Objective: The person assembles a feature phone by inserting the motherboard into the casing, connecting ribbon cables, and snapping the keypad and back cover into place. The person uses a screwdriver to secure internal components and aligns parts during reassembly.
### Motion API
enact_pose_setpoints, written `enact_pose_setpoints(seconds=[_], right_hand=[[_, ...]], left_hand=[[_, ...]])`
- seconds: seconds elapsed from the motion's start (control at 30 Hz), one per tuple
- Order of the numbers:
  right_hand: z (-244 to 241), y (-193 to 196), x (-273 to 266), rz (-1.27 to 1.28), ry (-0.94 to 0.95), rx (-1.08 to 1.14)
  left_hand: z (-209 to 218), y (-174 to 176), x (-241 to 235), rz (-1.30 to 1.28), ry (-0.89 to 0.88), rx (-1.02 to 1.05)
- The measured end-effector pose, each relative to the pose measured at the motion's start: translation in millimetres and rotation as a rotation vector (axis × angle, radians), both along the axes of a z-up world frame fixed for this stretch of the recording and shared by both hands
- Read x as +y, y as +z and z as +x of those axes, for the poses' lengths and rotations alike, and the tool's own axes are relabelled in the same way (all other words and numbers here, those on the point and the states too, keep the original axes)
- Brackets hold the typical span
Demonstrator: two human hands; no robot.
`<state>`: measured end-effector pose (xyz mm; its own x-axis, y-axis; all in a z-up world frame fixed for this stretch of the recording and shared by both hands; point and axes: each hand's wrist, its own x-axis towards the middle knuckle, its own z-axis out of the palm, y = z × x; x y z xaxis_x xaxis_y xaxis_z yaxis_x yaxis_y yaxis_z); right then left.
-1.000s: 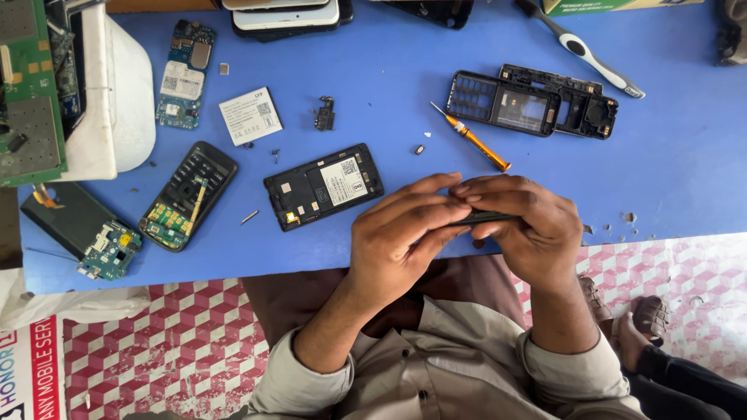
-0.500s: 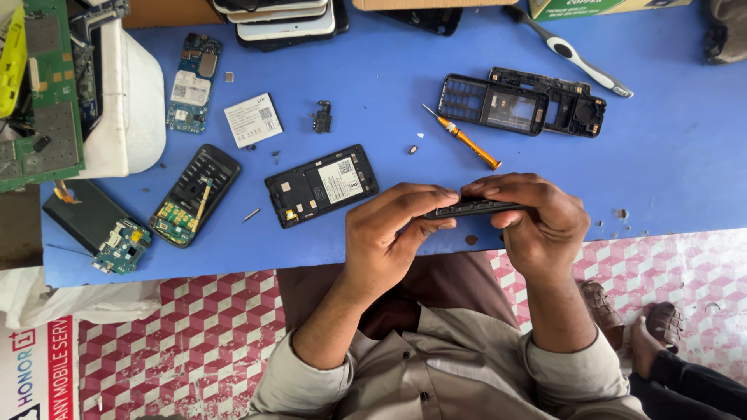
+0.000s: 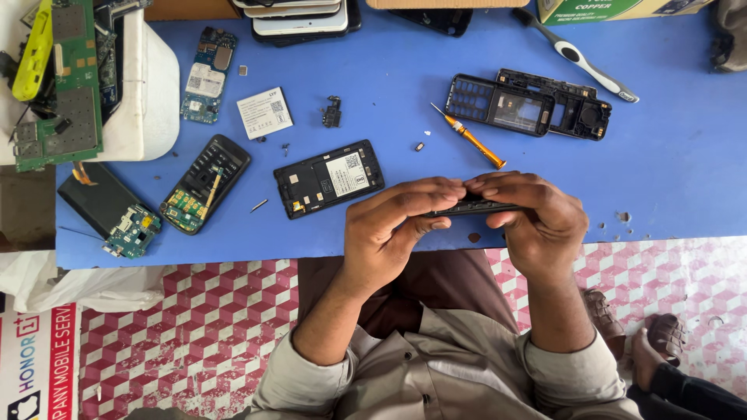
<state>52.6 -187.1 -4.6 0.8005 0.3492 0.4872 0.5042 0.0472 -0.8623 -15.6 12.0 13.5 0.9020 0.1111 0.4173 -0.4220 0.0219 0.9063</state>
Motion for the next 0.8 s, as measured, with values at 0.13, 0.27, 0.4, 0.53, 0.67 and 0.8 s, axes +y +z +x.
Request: enact_pose_setpoints(seconds=[0.13,0.27,0.4,0.53,0.67,0.8], right_hand=[[-1.1,3.0,-0.9,-0.032,0.005,0.026],[2.5,4.5,-2.3,-0.012,0.051,0.065],[4.6,5.2,-4.0,0.123,0.088,0.167],[6.2,2.5,-5.9,0.116,0.068,0.085],[5.6,2.0,-7.8,0.08,0.029,0.043],[4.8,1.1,-5.3,0.075,-0.035,0.015]], left_hand=[[-0.9,-3.0,1.2,0.011,0.009,0.005],[-0.7,-2.8,-1.0,0.034,0.082,-0.009],[3.8,0.2,-0.4,-0.042,0.014,0.017],[7.1,2.8,-0.4,-0.029,-0.047,0.066],[8.1,6.5,-1.3,0.074,-0.04,0.082],[9.7,11.7,-1.0,0.114,-0.07,0.076]])
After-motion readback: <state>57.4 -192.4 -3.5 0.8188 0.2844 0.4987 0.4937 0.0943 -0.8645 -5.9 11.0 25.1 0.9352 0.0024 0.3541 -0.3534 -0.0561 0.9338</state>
